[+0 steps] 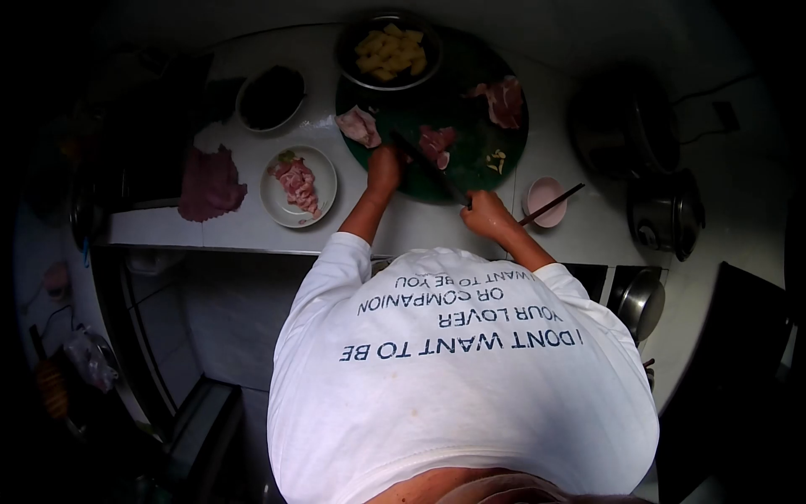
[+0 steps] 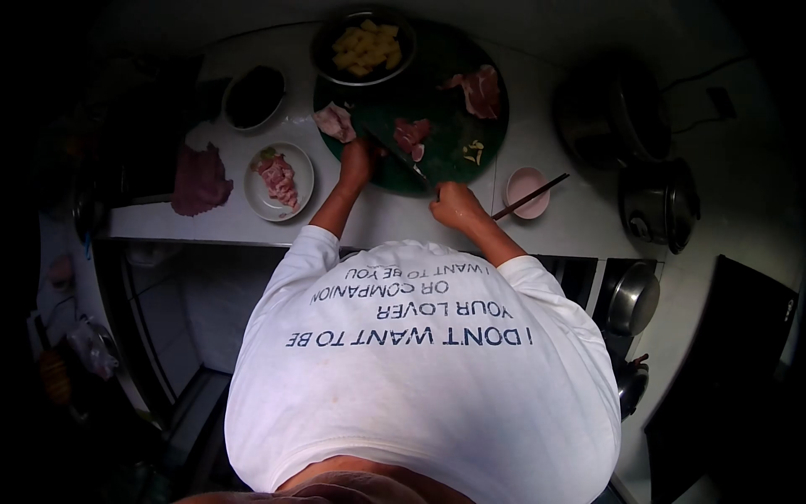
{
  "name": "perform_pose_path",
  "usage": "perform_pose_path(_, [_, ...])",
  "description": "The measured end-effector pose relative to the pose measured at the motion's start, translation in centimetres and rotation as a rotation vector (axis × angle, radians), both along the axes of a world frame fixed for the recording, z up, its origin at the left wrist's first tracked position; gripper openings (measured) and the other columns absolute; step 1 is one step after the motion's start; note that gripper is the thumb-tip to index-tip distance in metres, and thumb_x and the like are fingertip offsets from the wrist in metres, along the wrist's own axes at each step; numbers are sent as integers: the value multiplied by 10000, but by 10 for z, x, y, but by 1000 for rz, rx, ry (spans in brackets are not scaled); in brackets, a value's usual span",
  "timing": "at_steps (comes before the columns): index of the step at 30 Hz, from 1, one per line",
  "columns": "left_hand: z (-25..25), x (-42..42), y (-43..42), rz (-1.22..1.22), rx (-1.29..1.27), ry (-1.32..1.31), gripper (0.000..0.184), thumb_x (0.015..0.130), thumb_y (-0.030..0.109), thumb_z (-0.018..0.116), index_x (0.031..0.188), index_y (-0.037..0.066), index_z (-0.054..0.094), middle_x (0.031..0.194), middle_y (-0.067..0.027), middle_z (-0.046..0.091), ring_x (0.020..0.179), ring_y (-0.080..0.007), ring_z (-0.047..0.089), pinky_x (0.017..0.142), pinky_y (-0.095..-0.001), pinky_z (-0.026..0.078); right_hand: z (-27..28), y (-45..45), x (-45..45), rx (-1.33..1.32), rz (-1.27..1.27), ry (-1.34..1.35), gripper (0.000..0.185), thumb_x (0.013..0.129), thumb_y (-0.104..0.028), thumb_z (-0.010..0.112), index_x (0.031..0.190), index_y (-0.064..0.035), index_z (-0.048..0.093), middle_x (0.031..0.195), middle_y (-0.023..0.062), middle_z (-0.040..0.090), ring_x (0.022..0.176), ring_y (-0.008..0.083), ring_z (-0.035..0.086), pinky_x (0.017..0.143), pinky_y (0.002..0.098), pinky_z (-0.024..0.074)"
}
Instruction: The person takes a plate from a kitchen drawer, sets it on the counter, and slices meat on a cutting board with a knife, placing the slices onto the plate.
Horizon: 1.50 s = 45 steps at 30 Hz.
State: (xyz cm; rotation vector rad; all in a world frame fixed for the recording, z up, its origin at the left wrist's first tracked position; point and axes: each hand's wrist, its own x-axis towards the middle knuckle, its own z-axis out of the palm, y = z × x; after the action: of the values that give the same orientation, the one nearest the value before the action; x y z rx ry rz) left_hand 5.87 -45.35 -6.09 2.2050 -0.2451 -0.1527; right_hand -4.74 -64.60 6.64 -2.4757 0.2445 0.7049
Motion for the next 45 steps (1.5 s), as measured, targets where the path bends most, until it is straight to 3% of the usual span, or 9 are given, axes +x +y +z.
perform_pose_path(7, [-12, 5, 1, -32, -22, -72, 121, 766, 118, 625, 833, 37, 685, 819, -224, 639, 791, -389, 628, 692, -450, 497, -10, -5, 8, -21, 67, 17, 332, 723, -137, 581, 973, 71, 644, 911, 302, 634, 889, 414, 628, 818, 424, 495])
perform_pose_path(16, [-23, 11, 2, -40, -34, -70, 94, 750, 82, 597, 771, 35, 676, 786, -214, 637, 776, -390, 628, 686, -465, 495, -2, 12, 35, 128, -41, 274, 258, 743, -113, 545, 865, 104, 617, 685, 239, 631, 564, 324, 645, 533, 400, 510])
perform_pose_path(20, [-19, 4, 1, -91, 38, -30, 91, 745, 87, 601, 770, 34, 671, 799, -213, 637, 787, -394, 623, 686, -469, 492, -38, 24, 57, 198, -47, 148, 272, 737, -122, 563, 876, 109, 592, 660, 219, 625, 527, 315, 636, 503, 392, 509])
perform_pose_path(26, [-4, -8, -5, 9, 10, -53, 141, 771, 135, 593, 827, 20, 652, 844, -220, 640, 791, -395, 622, 699, -463, 482, -36, 32, 57, 258, -145, 12, 277, 725, -123, 584, 884, 104, 585, 627, 195, 610, 497, 287, 624, 500, 380, 504])
perform_pose_path(29, [12, -12, 0, 192, -90, 30, 169, 800, 159, 579, 836, 7, 643, 847, -222, 643, 794, -393, 625, 716, -449, 482, -38, 25, 43, 263, -172, 69, 247, 731, -117, 575, 854, 97, 591, 652, 195, 614, 502, 263, 623, 495, 374, 500])
perform_pose_path(33, [-4, -4, 9, 269, -240, 227, 184, 818, 164, 587, 849, -8, 644, 857, -214, 655, 815, -380, 634, 729, -426, 485, -24, 17, 24, 187, -149, -38, 247, 733, -138, 583, 868, 66, 617, 749, 235, 643, 664, 330, 661, 596, 414, 521])
perform_pose_path(39, [7, -15, -1, 132, -275, 7, 213, 839, 128, 596, 1012, 7, 624, 907, -170, 677, 839, -303, 657, 725, -362, 494, -14, 8, 1, -6, -69, -345, 283, 726, -157, 621, 958, 5, 629, 850, 246, 650, 834, 416, 632, 740, 463, 514])
perform_pose_path(42, [27, -23, -5, 165, -592, 288, 291, 894, 207, 557, 1136, 46, 581, 996, -108, 665, 913, -271, 643, 777, -330, 494, -7, 1, -7, 20, -47, -483, 285, 721, -142, 638, 972, -8, 625, 848, 235, 654, 821, 410, 636, 727, 454, 520])
perform_pose_path(45, [21, -23, -5, 235, -1117, 563, 412, 937, 400, 496, 1205, 89, 537, 1074, -61, 625, 1007, -264, 598, 882, -361, 461, -6, -2, -14, 149, -43, -601, 302, 710, -125, 658, 987, -13, 615, 826, 223, 653, 776, 385, 645, 689, 428, 526])
